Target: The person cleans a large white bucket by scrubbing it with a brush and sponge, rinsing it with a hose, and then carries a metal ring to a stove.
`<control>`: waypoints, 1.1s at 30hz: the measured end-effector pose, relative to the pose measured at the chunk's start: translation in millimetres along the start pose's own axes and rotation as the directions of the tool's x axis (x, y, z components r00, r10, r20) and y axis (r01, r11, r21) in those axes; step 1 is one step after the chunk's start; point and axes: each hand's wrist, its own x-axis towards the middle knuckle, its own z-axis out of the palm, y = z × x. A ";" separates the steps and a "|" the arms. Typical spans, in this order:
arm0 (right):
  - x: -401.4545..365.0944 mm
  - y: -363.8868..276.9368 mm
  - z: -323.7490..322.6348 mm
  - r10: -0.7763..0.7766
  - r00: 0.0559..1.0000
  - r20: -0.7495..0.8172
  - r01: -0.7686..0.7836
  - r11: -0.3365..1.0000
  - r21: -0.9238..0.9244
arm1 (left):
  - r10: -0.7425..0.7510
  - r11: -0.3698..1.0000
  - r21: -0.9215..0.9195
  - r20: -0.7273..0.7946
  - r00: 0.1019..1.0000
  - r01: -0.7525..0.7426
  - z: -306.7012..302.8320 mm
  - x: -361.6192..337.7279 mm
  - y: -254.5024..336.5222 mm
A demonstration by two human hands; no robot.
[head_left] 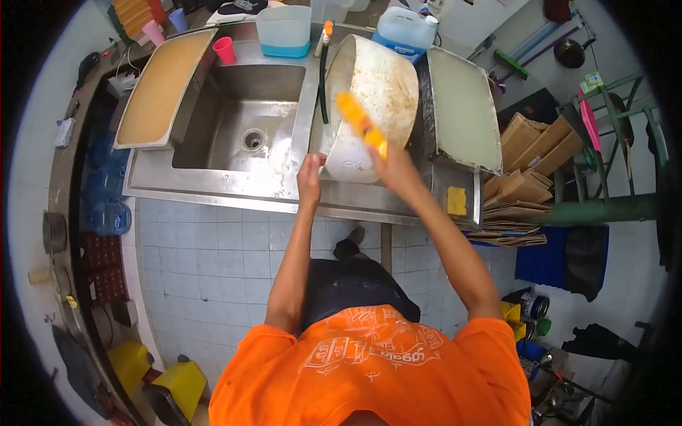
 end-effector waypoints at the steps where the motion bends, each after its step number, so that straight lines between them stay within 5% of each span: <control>1: -11.8 24.1 14.3 0.046 0.993 0.108 -0.012 0.955 -0.297 | -0.074 0.992 0.106 0.044 0.996 0.069 -2.9 -4.7 6.3; 2: -1.5 21.3 9.7 0.041 0.993 0.109 -0.007 0.956 -0.292 | -0.070 0.992 0.109 0.040 0.997 0.065 -3.9 -3.4 7.9; 5: 54.4 -6.1 -25.7 0.325 0.925 0.197 -0.312 0.945 -0.096 | -0.050 0.953 0.302 0.125 0.991 0.010 -1.8 -23.2 3.7; 8: 25.4 13.3 -4.6 0.127 0.977 0.174 -0.111 0.989 -0.096 | -0.061 0.964 0.261 0.065 0.996 0.042 1.1 -10.9 -6.0; 12: 10.0 -7.4 -14.4 0.283 0.881 0.379 -0.065 0.866 -0.496 | -0.047 0.959 0.284 0.095 0.994 0.018 -0.8 -10.5 -11.9; 14: 38.9 3.4 -19.2 0.233 0.919 0.318 -0.110 0.926 -0.361 | -0.044 0.966 0.256 0.072 0.996 0.024 0.8 -9.4 -8.0; 16: 73.1 10.1 -28.8 0.342 0.913 0.220 -0.297 0.930 -0.216 | -0.046 0.971 0.236 0.057 0.997 0.031 -0.7 -18.8 -11.3; 18: 57.0 9.1 -24.2 0.274 0.940 0.201 -0.232 0.950 -0.207 | -0.024 0.964 0.265 0.012 1.000 0.020 3.8 -12.6 -15.8; 20: 23.2 24.6 -7.7 0.072 0.954 0.291 0.023 0.950 -0.311 | -0.011 0.971 0.240 0.019 1.000 0.006 4.2 -14.3 -15.6; 22: 41.8 31.8 -17.2 0.093 0.960 0.266 0.021 0.918 -0.396 | -0.009 0.969 0.246 0.018 1.000 0.005 3.9 -12.2 -14.7; 24: 79.8 39.8 -30.3 0.270 0.955 0.121 -0.261 0.962 -0.087 | -0.013 0.964 0.265 0.017 1.000 0.008 2.8 -11.9 -8.1; 28: 37.8 36.0 -23.7 0.227 0.955 0.189 -0.186 0.960 -0.209 | 0.009 0.951 0.309 0.007 1.000 -0.011 4.4 -11.3 -23.9; 29: 17.5 43.6 -9.8 -0.060 0.997 0.056 0.065 0.995 -0.078 | -0.011 0.960 0.278 0.006 1.000 0.009 5.3 -12.1 -22.0; 30: 17.3 58.9 -13.8 -0.050 0.998 0.048 0.053 0.996 -0.073 | -0.014 0.958 0.285 0.017 1.000 0.008 4.4 -13.9 -20.2; 32: 37.0 74.8 -45.1 0.459 0.880 0.121 -0.443 0.885 -0.140 | 0.004 0.944 0.331 0.013 1.000 -0.008 4.3 -12.1 -17.4; 33: 51.2 100.6 -61.3 0.527 0.848 0.054 -0.517 0.846 -0.126 | -0.009 0.945 0.327 0.035 0.999 -0.003 5.4 -12.8 -3.7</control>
